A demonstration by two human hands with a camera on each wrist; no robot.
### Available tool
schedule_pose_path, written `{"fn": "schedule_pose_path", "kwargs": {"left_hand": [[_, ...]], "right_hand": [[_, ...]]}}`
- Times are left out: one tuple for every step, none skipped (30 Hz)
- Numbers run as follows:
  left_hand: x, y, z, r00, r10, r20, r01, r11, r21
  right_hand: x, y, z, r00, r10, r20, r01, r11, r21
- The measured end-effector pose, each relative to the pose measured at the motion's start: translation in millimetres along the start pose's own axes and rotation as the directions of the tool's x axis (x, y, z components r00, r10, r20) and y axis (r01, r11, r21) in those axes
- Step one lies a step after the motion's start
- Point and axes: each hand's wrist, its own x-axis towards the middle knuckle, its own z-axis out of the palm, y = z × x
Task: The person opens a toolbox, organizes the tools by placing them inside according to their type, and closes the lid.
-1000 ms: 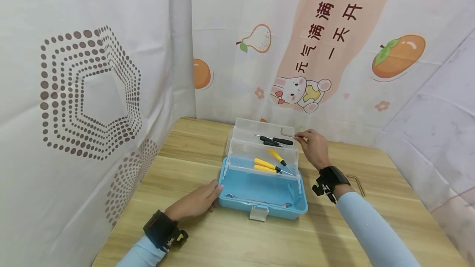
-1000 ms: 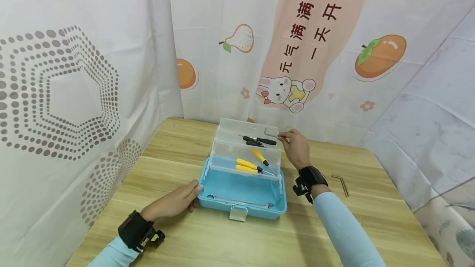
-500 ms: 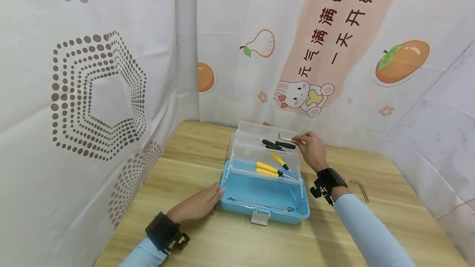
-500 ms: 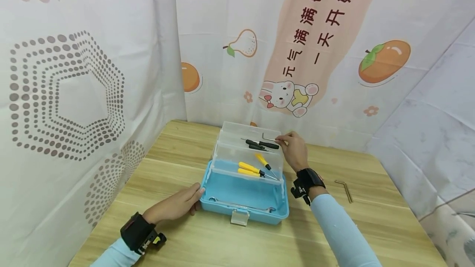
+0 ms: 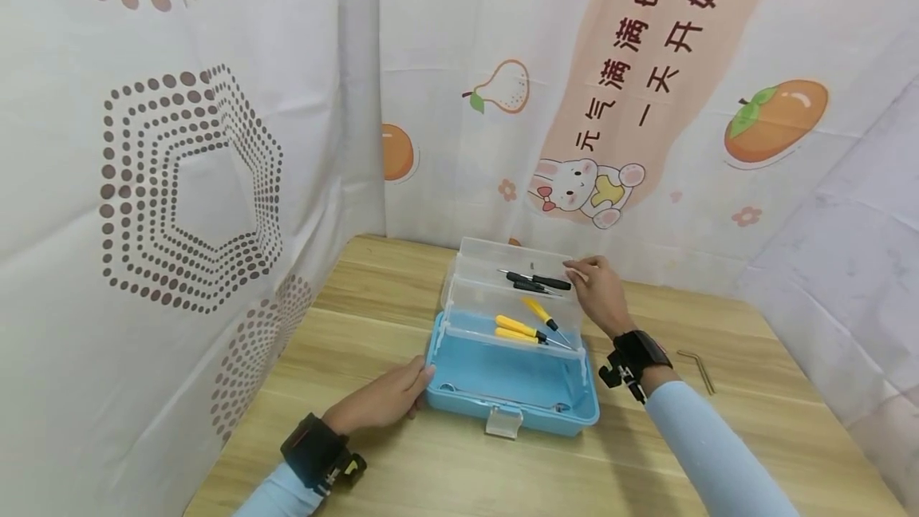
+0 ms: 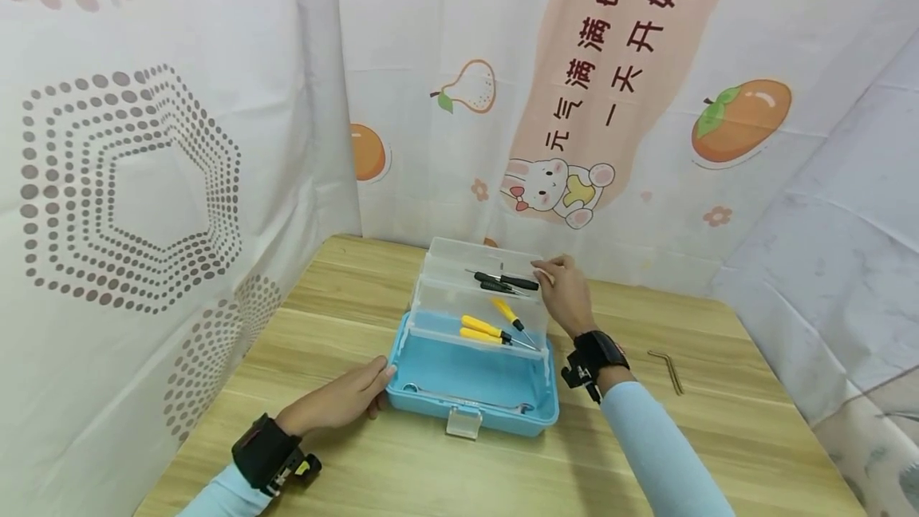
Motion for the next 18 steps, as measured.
{"fn": "schedule_pose_path", "kwargs": {"left_hand": [[0.1, 0.2, 0.3, 1.000, -0.002, 0.001, 0.002, 1.000, 0.005], [0.1, 0.0, 0.5, 1.000, -0.001, 0.000, 0.001, 1.000, 0.006], [0.0, 0.2, 0.6, 1.000, -0.002, 0.000, 0.002, 1.000, 0.008], [-0.1, 0.3, 0.6, 1.000, -0.003, -0.001, 0.003, 1.000, 0.010], [-0.3, 0.2, 0.6, 1.000, -0.003, -0.002, 0.003, 1.000, 0.010], [-0.5, -0.2, 0.7, 1.000, -0.002, -0.004, 0.002, 1.000, 0.010], [-0.6, -0.2, 0.8, 1.000, 0.002, -0.004, -0.002, 1.000, 0.002], [-0.9, -0.2, 0.6, 1.000, 0.002, -0.004, -0.002, 1.000, -0.002], [-1.2, -0.1, 0.3, 1.000, -0.002, -0.005, 0.002, 1.000, -0.002], [-1.5, -0.5, -0.1, 1.000, -0.003, -0.005, 0.003, 1.000, -0.004], [-1.8, -0.8, -0.5, 1.000, -0.003, -0.006, 0.003, 1.000, -0.005], [-1.9, -1.1, -1.0, 1.000, -0.003, -0.005, 0.002, 1.000, -0.002], [-1.9, -1.3, -1.4, 1.000, 0.000, -0.003, 0.000, 1.000, -0.001], [-1.6, -1.4, -1.9, 1.000, -0.002, 0.000, 0.002, 1.000, 0.005], [-0.9, -1.7, -2.2, 1.000, 0.001, 0.002, -0.001, 1.000, 0.007], [-0.1, -1.8, -2.2, 1.000, 0.003, 0.007, -0.003, 1.000, 0.010], [0.8, -1.7, -2.1, 1.000, 0.005, 0.010, -0.005, 1.000, 0.014], [2.2, -1.6, -1.8, 1.000, 0.007, 0.014, -0.007, 1.000, 0.020]], "right_hand": [[-5.2, 4.5, -3.3, 1.000, 0.022, -0.004, -0.022, 1.000, 0.010], [-11.2, 10.3, -7.1, 0.999, 0.044, -0.013, -0.043, 0.999, 0.013], [-18.3, 17.5, -12.1, 0.998, 0.065, -0.014, -0.065, 0.998, 0.007], [-26.5, 26.0, -18.0, 0.996, 0.084, -0.010, -0.084, 0.996, -0.004], [-35.3, 35.7, -24.4, 0.995, 0.101, -0.003, -0.101, 0.995, -0.026], [-45.7, 46.8, -31.2, 0.992, 0.123, 0.012, -0.122, 0.991, -0.046], [-56.3, 58.1, -39.2, 0.988, 0.151, 0.032, -0.149, 0.987, -0.064], [-67.7, 70.7, -46.5, 0.983, 0.179, 0.049, -0.174, 0.981, -0.087], [-79.3, 83.2, -53.7, 0.974, 0.214, 0.073, -0.206, 0.973, -0.105], [-91.0, 95.7, -60.7, 0.963, 0.250, 0.096, -0.238, 0.964, -0.121], [-102.5, 108.3, -67.4, 0.950, 0.290, 0.116, -0.274, 0.952, -0.137], [-113.3, 120.4, -74.3, 0.934, 0.330, 0.140, -0.310, 0.939, -0.149], [-123.0, 131.4, -80.7, 0.916, 0.369, 0.157, -0.344, 0.925, -0.164], [-131.9, 141.8, -86.7, 0.901, 0.398, 0.173, -0.368, 0.912, -0.179], [-139.6, 150.8, -92.5, 0.883, 0.427, 0.193, -0.394, 0.900, -0.189], [-146.1, 158.8, -98.1, 0.867, 0.450, 0.212, -0.412, 0.889, -0.202], [-151.1, 165.7, -102.8, 0.853, 0.466, 0.233, -0.424, 0.881, -0.210], [-155.3, 171.1, -107.0, 0.843, 0.480, 0.245, -0.434, 0.874, -0.218]]}}
